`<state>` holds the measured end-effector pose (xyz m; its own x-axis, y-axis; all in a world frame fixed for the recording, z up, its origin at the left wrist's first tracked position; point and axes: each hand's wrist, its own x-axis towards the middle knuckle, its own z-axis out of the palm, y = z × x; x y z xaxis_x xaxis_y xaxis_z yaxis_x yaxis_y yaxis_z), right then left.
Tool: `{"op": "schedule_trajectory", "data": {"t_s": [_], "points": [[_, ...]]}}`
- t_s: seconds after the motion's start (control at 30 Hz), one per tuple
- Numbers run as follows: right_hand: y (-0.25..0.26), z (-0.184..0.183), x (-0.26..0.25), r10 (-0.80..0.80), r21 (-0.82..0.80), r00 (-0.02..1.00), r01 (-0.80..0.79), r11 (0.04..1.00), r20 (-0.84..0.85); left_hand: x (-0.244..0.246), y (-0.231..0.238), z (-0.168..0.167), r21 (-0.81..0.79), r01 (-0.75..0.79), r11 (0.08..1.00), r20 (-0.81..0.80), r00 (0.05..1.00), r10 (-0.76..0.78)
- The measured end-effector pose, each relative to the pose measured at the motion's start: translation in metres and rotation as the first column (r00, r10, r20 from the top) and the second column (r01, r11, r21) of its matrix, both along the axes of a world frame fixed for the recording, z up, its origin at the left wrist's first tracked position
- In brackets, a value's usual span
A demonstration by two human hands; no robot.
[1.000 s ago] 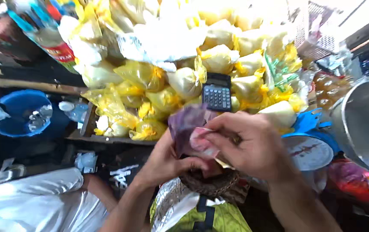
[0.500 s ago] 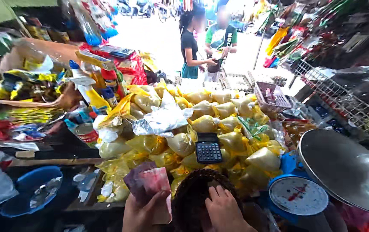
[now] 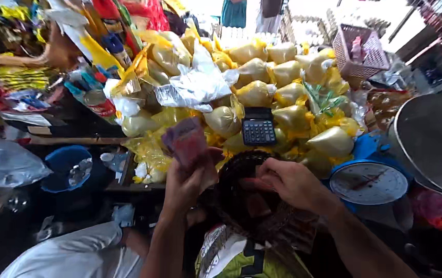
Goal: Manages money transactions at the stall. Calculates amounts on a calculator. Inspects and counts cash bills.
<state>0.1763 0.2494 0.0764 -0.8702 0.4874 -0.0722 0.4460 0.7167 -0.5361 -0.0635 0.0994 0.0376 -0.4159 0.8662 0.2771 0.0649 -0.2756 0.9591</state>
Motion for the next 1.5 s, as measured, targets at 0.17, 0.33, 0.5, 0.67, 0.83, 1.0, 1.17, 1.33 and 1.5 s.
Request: {"op": "schedule_trajectory", "data": {"t_s": [0.17,0.33,0.5,0.67,0.83,1.0,1.17,1.33,1.5], "points": [[0.010,0.015,-0.011,0.086,0.063,0.969,-0.073,0.995,-0.231,0.022,0.019,0.006,-0.084,0.196,0.977,-0.072,0.977,-0.202],[0.004,0.030,-0.026,-0.177,-0.226,0.839,0.066,0.972,-0.514,0.041,0.034,-0.001,-0.116,0.168,0.979,-0.051,0.983,-0.174],[-0.006,-0.004,-0.040,-0.521,-0.568,0.640,0.155,0.808,-0.565,0.044,0.043,-0.001,0.002,0.066,0.998,0.263,0.963,-0.064],[0.006,-0.005,-0.040,-0.631,-0.761,0.580,0.030,0.648,-0.515,0.043,0.042,0.004,0.004,0.037,0.999,0.375,0.926,-0.036],[-0.001,-0.007,-0.051,-0.590,-0.778,0.649,-0.005,0.628,-0.480,0.043,0.046,-0.004,-0.050,-0.080,0.996,0.200,0.976,0.088],[0.005,-0.014,-0.056,-0.692,-0.827,0.590,0.073,0.558,-0.416,0.040,0.040,-0.006,0.005,-0.056,0.998,0.309,0.950,0.051],[0.003,-0.013,-0.055,-0.699,-0.827,0.602,0.112,0.551,-0.385,0.037,0.035,-0.006,0.008,-0.087,0.996,0.211,0.974,0.083],[-0.002,-0.015,-0.058,-0.723,-0.841,0.562,0.087,0.534,-0.401,0.040,0.032,-0.006,-0.026,-0.089,0.996,0.276,0.957,0.093],[-0.010,-0.016,-0.063,-0.743,-0.846,0.541,0.101,0.523,-0.395,0.049,0.029,-0.004,-0.032,-0.014,0.999,0.277,0.961,0.023]]}}
